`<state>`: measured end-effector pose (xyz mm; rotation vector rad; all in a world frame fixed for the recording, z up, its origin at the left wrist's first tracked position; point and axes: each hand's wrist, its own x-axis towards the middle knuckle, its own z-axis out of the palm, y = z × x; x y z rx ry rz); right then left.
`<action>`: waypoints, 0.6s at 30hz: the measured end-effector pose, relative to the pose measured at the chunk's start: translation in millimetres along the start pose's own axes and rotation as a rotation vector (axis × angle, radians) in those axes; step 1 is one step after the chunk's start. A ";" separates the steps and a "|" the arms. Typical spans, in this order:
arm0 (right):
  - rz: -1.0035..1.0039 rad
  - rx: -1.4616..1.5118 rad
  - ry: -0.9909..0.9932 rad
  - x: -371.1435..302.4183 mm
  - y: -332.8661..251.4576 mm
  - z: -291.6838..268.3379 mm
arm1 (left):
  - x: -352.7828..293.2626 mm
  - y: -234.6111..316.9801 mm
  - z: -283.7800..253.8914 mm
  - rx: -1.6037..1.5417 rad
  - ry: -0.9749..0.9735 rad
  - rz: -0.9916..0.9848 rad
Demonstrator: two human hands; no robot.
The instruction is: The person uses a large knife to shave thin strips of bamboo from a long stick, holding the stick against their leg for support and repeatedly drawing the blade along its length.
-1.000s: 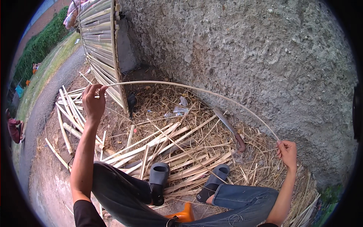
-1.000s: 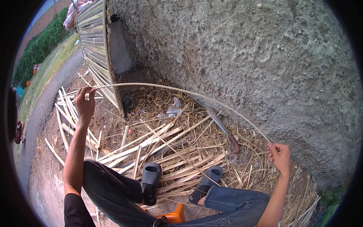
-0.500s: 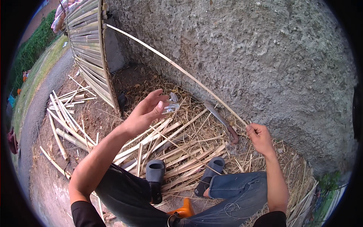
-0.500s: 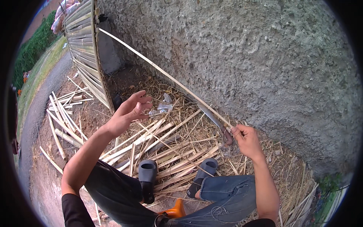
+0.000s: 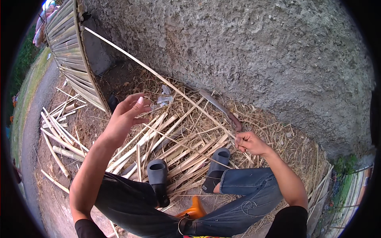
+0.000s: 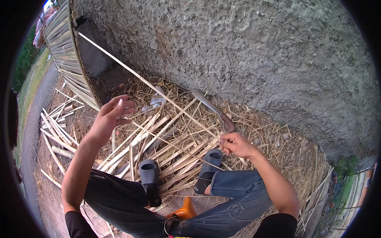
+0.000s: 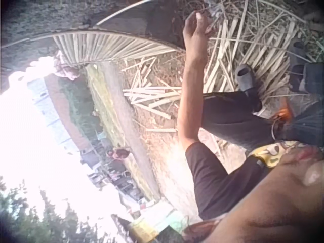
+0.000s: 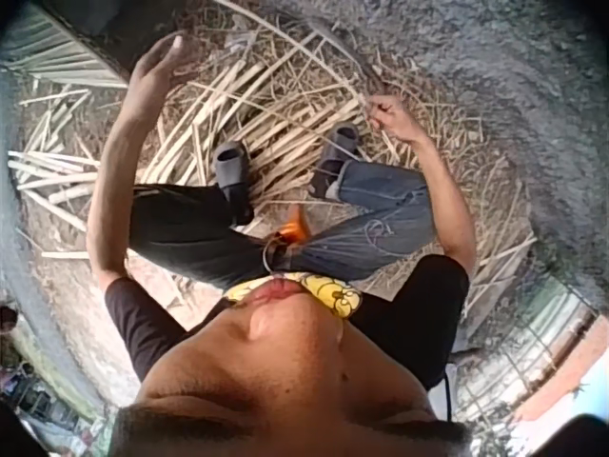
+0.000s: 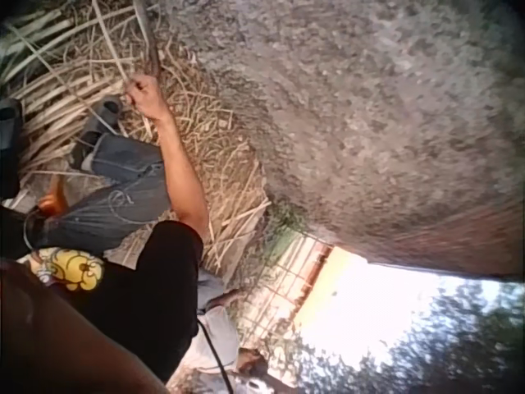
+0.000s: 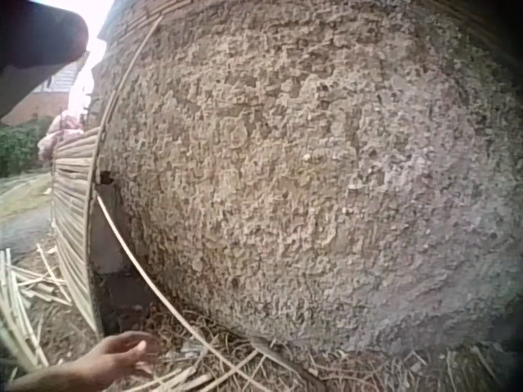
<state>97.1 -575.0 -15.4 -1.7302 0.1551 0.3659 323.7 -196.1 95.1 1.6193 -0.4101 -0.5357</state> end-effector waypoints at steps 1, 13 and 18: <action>0.025 0.052 -0.068 -0.1 4.6 -0.1 | 1.5 -8.4 -1.3 0.029 -0.050 -0.119; 0.086 -0.411 -0.750 7.8 30.8 56.1 | 12.5 -43.3 33.6 -0.106 -0.273 0.087; 0.038 -0.445 -0.763 10.9 46.4 63.0 | 13.4 -13.6 19.0 -0.096 -0.035 0.288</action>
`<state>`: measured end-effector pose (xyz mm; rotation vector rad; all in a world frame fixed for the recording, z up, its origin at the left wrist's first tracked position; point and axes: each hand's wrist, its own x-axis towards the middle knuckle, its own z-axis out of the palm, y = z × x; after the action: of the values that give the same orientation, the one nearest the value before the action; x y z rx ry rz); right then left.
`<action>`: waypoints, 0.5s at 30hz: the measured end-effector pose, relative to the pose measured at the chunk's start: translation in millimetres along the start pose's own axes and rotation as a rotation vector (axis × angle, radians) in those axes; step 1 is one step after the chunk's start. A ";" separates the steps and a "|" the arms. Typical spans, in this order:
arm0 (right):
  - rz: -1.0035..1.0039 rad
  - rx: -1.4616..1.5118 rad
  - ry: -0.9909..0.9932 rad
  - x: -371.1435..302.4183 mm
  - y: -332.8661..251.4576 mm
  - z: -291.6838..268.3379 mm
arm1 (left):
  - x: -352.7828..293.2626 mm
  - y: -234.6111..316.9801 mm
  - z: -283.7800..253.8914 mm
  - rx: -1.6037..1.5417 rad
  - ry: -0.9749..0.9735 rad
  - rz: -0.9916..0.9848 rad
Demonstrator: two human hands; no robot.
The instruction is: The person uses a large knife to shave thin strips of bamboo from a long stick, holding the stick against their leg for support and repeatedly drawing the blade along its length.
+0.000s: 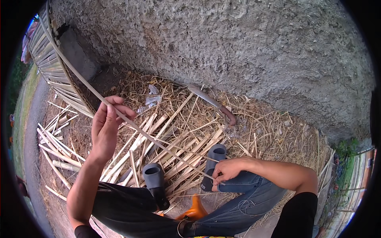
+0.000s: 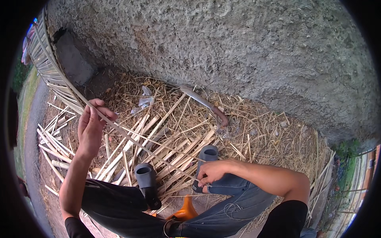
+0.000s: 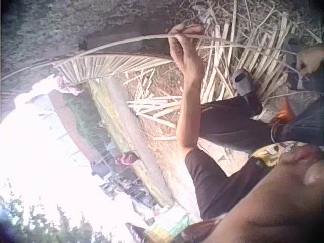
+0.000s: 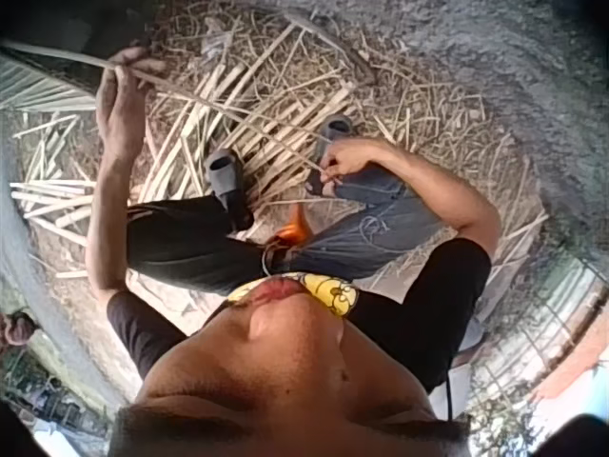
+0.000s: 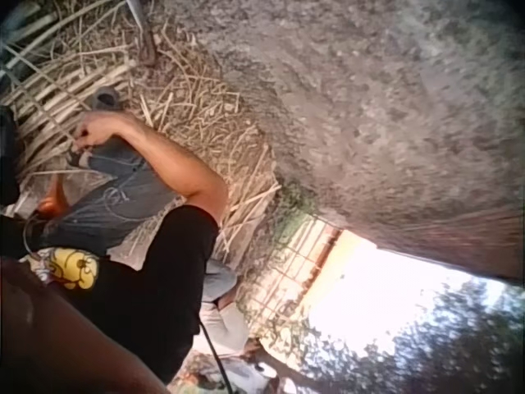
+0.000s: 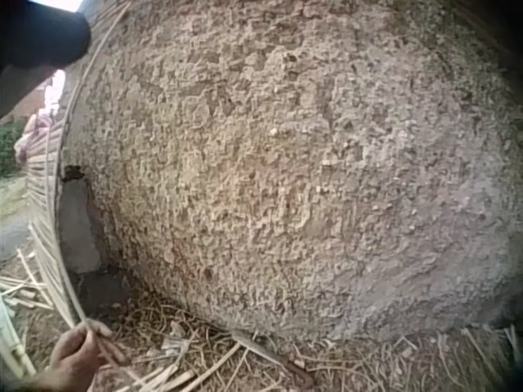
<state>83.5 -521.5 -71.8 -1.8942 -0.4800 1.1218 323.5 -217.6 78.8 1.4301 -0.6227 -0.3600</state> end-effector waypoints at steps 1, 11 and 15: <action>0.036 -0.065 -0.031 0.7 0.2 -0.5 | 0.3 5.6 -8.0 0.005 0.035 0.045; 0.617 -0.444 0.450 -8.0 68.0 -110.6 | -7.6 61.0 -109.4 -0.049 0.227 0.599; 0.850 -0.354 0.817 32.3 147.4 -160.0 | -68.8 129.3 -205.3 0.620 0.676 0.752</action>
<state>222.1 -658.3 -173.9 -2.7484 0.6890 0.6308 374.1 3.5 188.8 1.6370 -0.6763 0.9492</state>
